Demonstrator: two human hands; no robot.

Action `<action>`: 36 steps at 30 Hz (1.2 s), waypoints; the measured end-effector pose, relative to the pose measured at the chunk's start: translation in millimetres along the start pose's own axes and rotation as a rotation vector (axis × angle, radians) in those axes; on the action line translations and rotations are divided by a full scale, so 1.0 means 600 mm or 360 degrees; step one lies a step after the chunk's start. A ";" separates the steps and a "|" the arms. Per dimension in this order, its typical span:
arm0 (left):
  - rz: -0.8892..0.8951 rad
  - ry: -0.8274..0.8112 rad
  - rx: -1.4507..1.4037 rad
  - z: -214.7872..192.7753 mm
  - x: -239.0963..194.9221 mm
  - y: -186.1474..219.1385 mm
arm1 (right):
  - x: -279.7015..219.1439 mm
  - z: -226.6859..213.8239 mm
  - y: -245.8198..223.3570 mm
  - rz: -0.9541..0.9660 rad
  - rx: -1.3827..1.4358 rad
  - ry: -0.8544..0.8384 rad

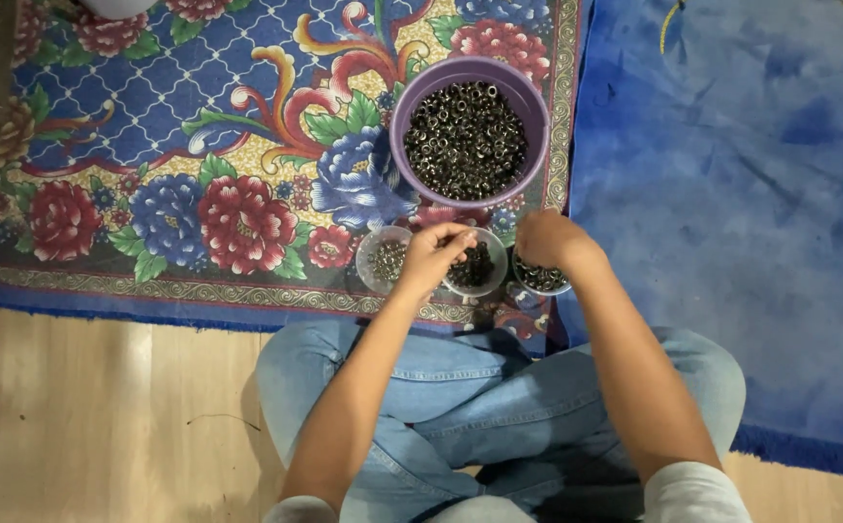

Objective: The person sits on a patterned rug and sorts small metal rings from a large purple bowl into two smaller clear bowls. They use both hands to pick up handfuls of rings and distribute them between the containers.

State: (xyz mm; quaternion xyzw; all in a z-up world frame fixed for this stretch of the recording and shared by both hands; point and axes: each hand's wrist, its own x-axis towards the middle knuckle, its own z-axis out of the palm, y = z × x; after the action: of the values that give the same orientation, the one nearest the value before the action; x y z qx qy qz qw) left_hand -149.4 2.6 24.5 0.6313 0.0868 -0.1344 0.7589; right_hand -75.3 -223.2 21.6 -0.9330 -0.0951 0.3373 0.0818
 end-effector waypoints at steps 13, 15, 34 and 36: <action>0.0328 0.0156 0.0875 -0.008 -0.001 0.010 | -0.040 -0.037 -0.032 0.0247 -0.0030 0.0179; 0.0646 0.0033 0.1400 -0.004 -0.005 0.018 | -0.062 -0.073 -0.052 -0.0038 0.0144 0.0488; 0.0564 -0.0300 0.1686 -0.010 0.007 0.056 | 0.177 -0.052 -0.120 -0.0063 -0.0223 0.0666; 0.0535 -0.0309 0.1665 -0.011 -0.001 0.081 | 0.180 -0.053 -0.119 -0.0082 -0.0141 0.0604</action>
State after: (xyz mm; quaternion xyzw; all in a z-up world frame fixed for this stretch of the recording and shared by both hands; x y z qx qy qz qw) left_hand -134.3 17.2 69.0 0.9136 -0.1638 -0.0943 0.3600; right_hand 17.6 -131.6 -5.1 -0.9798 -0.1167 0.1486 0.0657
